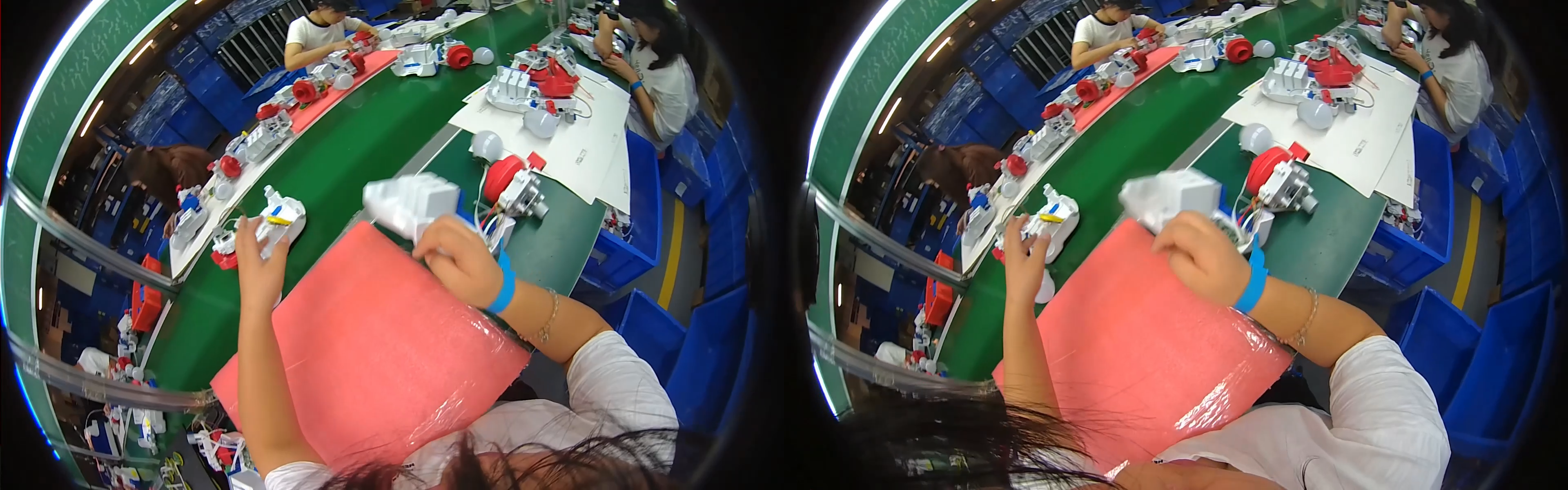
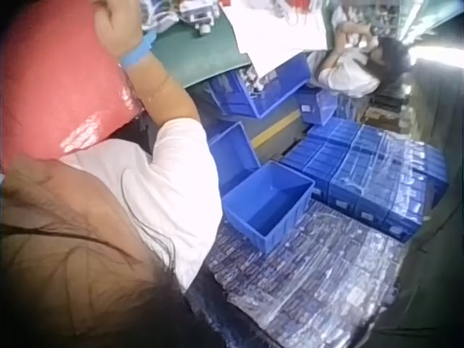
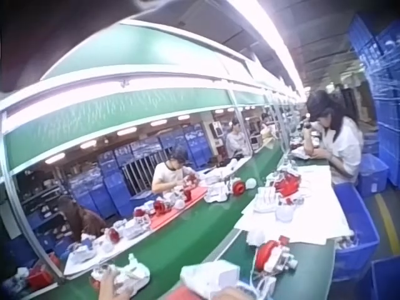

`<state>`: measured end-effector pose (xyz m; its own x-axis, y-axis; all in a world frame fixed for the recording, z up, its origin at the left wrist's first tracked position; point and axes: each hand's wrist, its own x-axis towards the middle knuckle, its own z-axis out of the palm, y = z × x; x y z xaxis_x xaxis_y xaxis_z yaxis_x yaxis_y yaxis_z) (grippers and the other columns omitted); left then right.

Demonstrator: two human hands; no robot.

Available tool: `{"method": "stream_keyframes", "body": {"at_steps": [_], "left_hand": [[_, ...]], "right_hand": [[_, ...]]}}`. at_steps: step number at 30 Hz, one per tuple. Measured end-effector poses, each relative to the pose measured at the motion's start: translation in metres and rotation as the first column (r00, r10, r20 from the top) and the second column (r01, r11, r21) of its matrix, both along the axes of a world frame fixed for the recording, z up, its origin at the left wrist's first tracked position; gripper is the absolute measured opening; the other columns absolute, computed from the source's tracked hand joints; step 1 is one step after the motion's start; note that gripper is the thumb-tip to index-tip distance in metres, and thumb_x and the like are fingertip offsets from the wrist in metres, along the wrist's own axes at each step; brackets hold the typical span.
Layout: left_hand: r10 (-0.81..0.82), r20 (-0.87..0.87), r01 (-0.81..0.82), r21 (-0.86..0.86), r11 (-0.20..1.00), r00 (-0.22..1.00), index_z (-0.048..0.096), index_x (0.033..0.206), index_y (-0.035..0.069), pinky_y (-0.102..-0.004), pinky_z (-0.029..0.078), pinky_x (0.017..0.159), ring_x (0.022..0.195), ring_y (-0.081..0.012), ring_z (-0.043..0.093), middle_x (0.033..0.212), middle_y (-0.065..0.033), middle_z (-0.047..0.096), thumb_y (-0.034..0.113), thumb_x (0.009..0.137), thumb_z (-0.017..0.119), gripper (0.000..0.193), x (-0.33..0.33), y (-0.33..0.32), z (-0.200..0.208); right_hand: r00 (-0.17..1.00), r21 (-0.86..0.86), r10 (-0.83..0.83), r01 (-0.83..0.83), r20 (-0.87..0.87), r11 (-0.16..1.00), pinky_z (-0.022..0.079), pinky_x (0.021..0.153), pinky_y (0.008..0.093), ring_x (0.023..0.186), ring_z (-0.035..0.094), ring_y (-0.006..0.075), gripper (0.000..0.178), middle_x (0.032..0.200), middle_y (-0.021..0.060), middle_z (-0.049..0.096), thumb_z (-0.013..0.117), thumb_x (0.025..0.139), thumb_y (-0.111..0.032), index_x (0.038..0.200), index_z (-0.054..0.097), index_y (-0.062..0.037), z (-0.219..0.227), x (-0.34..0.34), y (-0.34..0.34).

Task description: Assembling LED light fixtures by connecting internal wiring and securing components at a factory assembly line.

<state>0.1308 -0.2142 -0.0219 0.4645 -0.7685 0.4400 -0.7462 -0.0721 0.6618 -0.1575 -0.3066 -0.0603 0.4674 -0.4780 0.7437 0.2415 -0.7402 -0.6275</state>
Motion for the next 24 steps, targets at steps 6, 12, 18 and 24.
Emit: {"method": "stream_keyframes", "body": {"at_steps": [6,12,18,24], "left_hand": [[-0.084,-0.166,0.082,-0.023,0.996,0.983,0.043,0.121,0.004,-0.0334,0.043,0.084,0.11,-0.0236,0.046,0.131,-0.0115,0.037,0.011,0.083,0.055,0.04,-0.04,0.08,0.019],[-0.332,-0.046,0.319,0.436,0.842,0.942,0.034,0.13,0.003,-0.0386,0.036,0.094,0.119,-0.0324,0.039,0.129,-0.0221,0.038,0.043,0.065,0.071,0.086,-0.115,0.078,0.015],[-0.246,-0.3,0.369,0.488,0.791,0.922,0.04,0.118,0.004,-0.0395,0.044,0.082,0.099,-0.0348,0.053,0.11,-0.0226,0.05,0.037,0.059,0.071,0.074,-0.149,0.031,-0.01],[0.054,0.069,-0.069,0.235,0.97,0.996,0.034,0.123,0.001,-0.0419,0.045,0.081,0.1,-0.0383,0.049,0.112,-0.0225,0.042,0.031,0.06,0.073,0.08,-0.137,0.063,-0.006]], "right_hand": [[0.684,-0.261,0.722,-0.72,-0.105,0.643,0.038,0.075,0.0368,0.084,0.048,0.0251,0.007,0.081,0.0086,0.05,0.052,0.07,-0.006,0.077,0.054,-0.0068,-0.011,0.005,0.099],[0.286,-0.324,0.904,-0.929,-0.319,0.179,0.038,0.075,0.0365,0.082,0.047,0.0257,0.008,0.075,0.0086,0.046,0.054,0.07,-0.013,0.069,0.05,-0.0062,-0.048,0.004,0.144],[0.343,-0.276,0.842,-0.93,-0.415,0.243,0.039,0.068,0.0364,0.075,0.049,0.0244,0.011,0.074,0.007,0.047,0.055,0.071,-0.016,0.07,0.049,-0.0064,-0.044,0.005,0.12],[0.719,0.061,0.648,-0.656,-0.253,0.752,0.042,0.076,0.034,0.09,0.053,0.0238,0.023,0.095,0.0097,0.056,0.063,0.072,-0.014,0.092,0.058,-0.0056,-0.037,-0.014,0.052]]}}
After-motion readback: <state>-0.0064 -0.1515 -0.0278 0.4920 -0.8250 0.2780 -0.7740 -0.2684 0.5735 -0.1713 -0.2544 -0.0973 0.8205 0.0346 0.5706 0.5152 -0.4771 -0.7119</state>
